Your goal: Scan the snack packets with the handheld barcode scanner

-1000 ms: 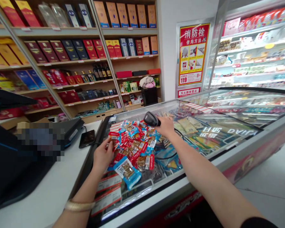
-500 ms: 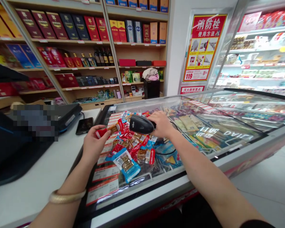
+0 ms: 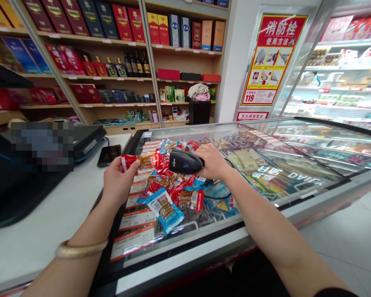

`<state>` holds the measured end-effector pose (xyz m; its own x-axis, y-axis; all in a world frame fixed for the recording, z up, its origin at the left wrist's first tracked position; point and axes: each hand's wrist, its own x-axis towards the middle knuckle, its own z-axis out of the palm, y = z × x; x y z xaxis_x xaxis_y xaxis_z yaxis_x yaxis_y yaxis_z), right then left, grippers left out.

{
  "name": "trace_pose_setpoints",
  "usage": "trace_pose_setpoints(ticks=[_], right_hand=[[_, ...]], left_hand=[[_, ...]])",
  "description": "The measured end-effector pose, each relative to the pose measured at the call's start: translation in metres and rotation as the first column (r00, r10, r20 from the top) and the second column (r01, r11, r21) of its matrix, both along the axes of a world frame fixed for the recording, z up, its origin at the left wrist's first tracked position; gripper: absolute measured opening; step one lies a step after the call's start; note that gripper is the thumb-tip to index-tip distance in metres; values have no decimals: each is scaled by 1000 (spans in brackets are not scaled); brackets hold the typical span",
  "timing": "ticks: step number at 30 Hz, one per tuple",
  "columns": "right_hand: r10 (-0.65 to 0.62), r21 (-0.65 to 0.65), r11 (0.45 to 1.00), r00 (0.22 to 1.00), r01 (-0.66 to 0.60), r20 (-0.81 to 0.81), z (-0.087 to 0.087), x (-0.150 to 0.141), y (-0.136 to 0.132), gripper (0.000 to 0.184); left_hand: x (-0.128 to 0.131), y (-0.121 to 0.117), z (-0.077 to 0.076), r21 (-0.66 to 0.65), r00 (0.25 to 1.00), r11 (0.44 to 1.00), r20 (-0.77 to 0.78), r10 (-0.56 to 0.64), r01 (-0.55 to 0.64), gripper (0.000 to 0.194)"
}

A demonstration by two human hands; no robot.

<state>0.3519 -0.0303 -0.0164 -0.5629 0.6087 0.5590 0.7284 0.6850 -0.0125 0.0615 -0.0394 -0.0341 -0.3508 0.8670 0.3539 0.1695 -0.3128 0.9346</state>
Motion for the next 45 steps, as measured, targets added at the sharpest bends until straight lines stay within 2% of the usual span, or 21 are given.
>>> trace_pose_setpoints(ticks=[6, 9, 11, 13, 16, 19, 21, 24, 27, 29, 31, 32, 34, 36, 38, 41, 45], right_hand=[[0, 33, 999, 998, 2, -61, -4, 2, 3, 29], [-36, 62, 997, 993, 43, -109, -7, 5, 8, 33], [-65, 66, 995, 990, 74, -127, -10, 8, 11, 34], [-85, 62, 994, 987, 94, -137, -13, 11, 15, 34], [-102, 51, 993, 984, 110, -147, -16, 12, 19, 34], [-117, 42, 991, 982, 125, -151, -18, 12, 19, 33], [-126, 42, 990, 979, 135, -157, -17, 11, 19, 33], [-143, 46, 987, 976, 152, -162, -16, 11, 18, 33], [-160, 38, 985, 975, 168, -156, -16, 11, 18, 34], [-170, 29, 984, 973, 177, -153, -15, 12, 18, 35], [-185, 25, 981, 971, 191, -151, -15, 13, 19, 36], [-193, 24, 980, 969, 199, -153, -15, 13, 19, 36], [-208, 24, 976, 965, 214, -159, -15, 15, 19, 34], [-224, 29, 972, 958, 232, -181, -15, 16, 20, 34], [-239, 43, 966, 946, 254, -217, -16, 17, 21, 35], [-253, 74, 957, 930, 281, -266, -19, 20, 25, 33], [-254, 90, 953, 926, 289, -280, -22, 24, 29, 35]], left_hand=[[-1, 0, -1, -31, 998, 999, -60, 23, -25, 41], [-15, 0, 5, -15, 954, 988, -261, 144, -154, 37], [-35, -1, 12, 15, 853, 967, -467, 230, -253, 36], [-62, -3, 20, 22, 709, 948, -658, 253, -318, 42], [-110, -12, 29, 11, 449, 916, -869, 206, -400, 46], [-156, -21, 28, 15, 237, 872, -960, 149, -490, 51], [-178, -24, 23, 9, 169, 845, -979, 117, -534, 54], [-196, -21, 13, -36, 136, 857, -990, 40, -514, 55], [-197, -14, 8, -79, 82, 864, -996, -44, -496, 54], [-190, -9, 9, -61, 53, 846, -998, -39, -530, 54], [-176, -4, 14, -16, 73, 856, -997, 25, -517, 56], [-166, -1, 18, 1, 114, 877, -991, 64, -481, 58], [-140, 8, 25, 3, 249, 939, -964, 94, -344, 60], [-107, 20, 30, -37, 390, 990, -920, 21, -139, 61], [-73, 34, 32, -99, 479, 993, -870, -115, 59, 65], [-32, 58, 27, -100, 550, 976, -813, -193, 195, 71], [-3, 86, 12, -78, 577, 961, -786, -222, 265, 79]])
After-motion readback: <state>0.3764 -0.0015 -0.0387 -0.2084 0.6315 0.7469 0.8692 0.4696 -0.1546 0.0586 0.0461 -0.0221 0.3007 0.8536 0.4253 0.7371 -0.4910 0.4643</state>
